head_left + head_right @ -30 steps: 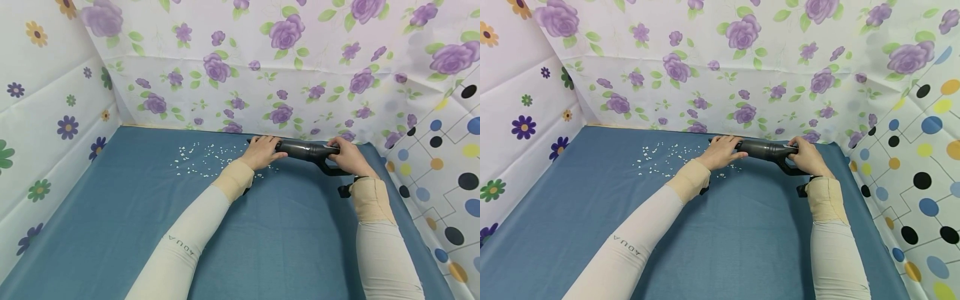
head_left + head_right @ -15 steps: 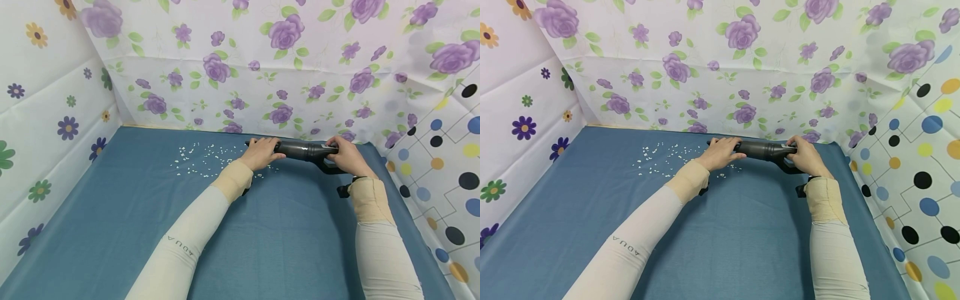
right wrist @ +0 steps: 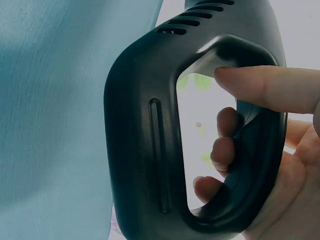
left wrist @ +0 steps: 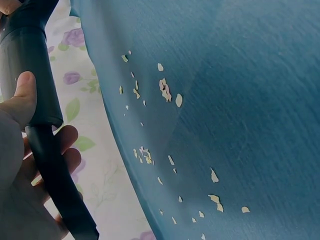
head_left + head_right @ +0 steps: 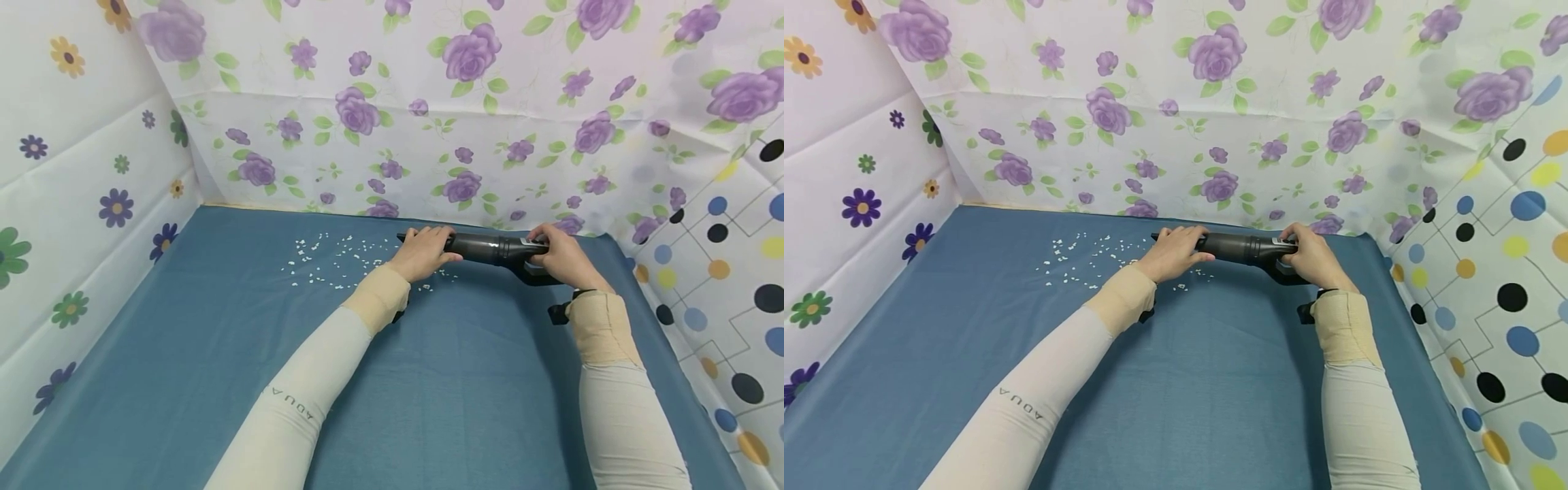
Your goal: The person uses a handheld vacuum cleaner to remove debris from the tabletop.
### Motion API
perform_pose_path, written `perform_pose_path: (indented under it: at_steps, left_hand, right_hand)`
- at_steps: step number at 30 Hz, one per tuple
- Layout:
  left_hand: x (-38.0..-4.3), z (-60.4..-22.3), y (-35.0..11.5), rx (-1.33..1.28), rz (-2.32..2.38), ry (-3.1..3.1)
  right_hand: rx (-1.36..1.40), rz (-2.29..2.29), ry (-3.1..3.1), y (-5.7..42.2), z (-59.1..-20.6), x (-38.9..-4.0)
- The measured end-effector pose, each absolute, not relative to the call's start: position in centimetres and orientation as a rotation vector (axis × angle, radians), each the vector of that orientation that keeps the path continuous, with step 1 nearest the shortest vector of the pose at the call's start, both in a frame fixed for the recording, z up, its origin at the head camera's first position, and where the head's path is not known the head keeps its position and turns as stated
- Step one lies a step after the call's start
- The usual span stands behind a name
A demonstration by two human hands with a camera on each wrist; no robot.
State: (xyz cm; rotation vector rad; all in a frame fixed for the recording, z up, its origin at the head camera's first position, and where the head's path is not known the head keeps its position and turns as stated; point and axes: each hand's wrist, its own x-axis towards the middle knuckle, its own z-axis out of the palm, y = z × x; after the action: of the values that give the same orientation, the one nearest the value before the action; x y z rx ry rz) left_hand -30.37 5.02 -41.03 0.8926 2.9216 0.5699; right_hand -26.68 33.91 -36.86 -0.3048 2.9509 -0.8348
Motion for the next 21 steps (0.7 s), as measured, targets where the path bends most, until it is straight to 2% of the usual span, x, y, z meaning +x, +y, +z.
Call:
perform_pose_path:
  at_steps: [21]
  left_hand:
    - [-30.5,-42.0,3.9,0.870,0.624,2.943]
  right_hand:
    - [-0.337,-0.809,2.945,32.7,-37.0,-27.2]
